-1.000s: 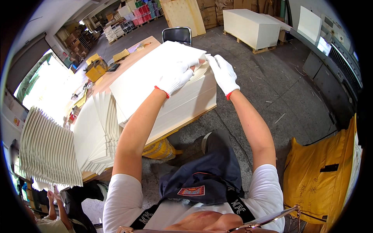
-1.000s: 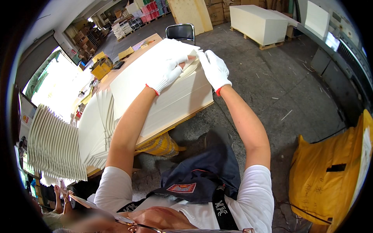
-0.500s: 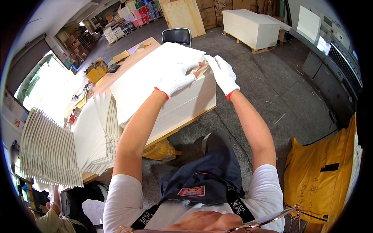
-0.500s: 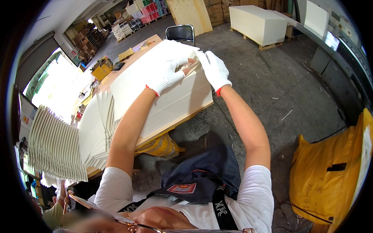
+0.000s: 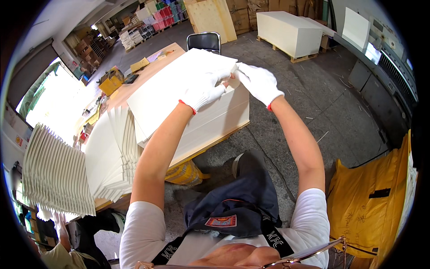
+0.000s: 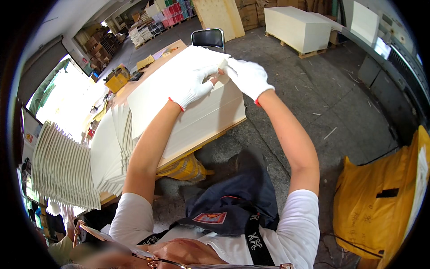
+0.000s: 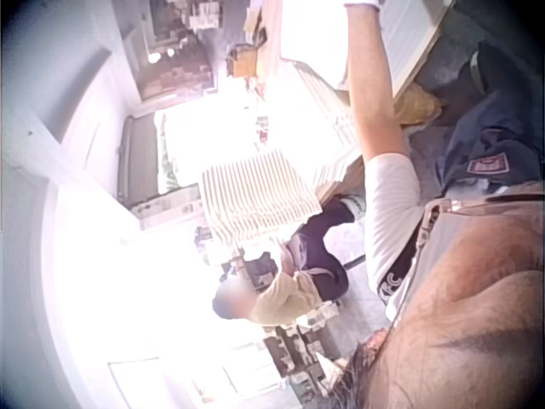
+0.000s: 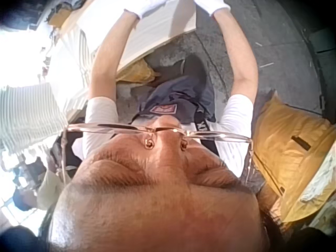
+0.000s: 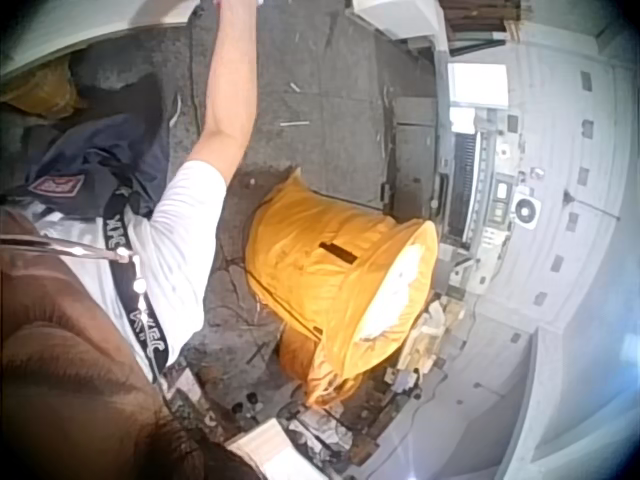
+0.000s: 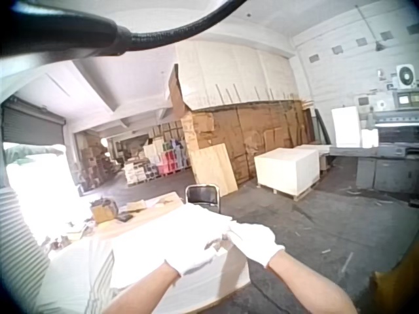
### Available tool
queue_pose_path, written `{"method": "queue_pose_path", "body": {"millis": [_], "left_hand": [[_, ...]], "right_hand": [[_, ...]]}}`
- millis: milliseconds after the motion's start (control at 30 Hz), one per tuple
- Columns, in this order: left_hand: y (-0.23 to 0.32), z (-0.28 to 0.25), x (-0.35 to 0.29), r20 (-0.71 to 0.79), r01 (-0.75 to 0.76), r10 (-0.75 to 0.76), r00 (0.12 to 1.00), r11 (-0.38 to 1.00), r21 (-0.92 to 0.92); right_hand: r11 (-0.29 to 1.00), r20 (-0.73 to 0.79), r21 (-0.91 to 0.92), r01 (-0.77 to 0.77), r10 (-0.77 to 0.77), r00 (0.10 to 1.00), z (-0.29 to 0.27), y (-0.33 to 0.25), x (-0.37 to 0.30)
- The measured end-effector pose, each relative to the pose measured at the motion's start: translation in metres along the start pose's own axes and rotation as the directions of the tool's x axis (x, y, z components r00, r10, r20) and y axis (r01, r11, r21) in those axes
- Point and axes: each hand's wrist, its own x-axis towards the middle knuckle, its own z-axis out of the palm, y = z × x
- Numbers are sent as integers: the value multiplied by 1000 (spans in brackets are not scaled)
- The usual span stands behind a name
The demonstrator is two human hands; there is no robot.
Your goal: The person repeatedly picks up stacks of white rectangular paper sheets from a table and places them onto a growing pile. The person wears white gloves and handles the paper with both hands, aligning the edges before setting them down.
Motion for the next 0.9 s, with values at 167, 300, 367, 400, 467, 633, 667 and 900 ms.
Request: {"method": "queue_pose_path", "body": {"millis": [167,300,367,400,467,633,667,900], "left_hand": [[-9,3,-1,-53,-59,59,997,998,6],[-3,-1,-1,-2,-10,10,1000,1000,-18],[-3,-1,-1,-9,-18,18,1000,1000,1],[-7,2,-2,-40,-53,54,998,998,26],[-9,3,-2,-54,-71,73,996,997,38],[-10,8,-4,-150,-284,292,945,956,77],[-9,7,-5,-146,-239,247,958,968,73],[-25,17,-3,-220,-257,323,921,925,280]], "right_hand": [[792,120,501,-349,336,934,15,-2,-3],[744,116,551,-377,379,918,24,2,-3],[761,116,524,-382,380,918,23,2,-4],[771,115,511,-381,378,919,22,1,-3],[731,154,562,-388,368,917,20,0,-4],[845,47,389,-367,379,924,1,26,-10],[894,90,262,-364,353,931,-3,21,-11],[995,97,-100,-18,27,995,2,12,-14]]}}
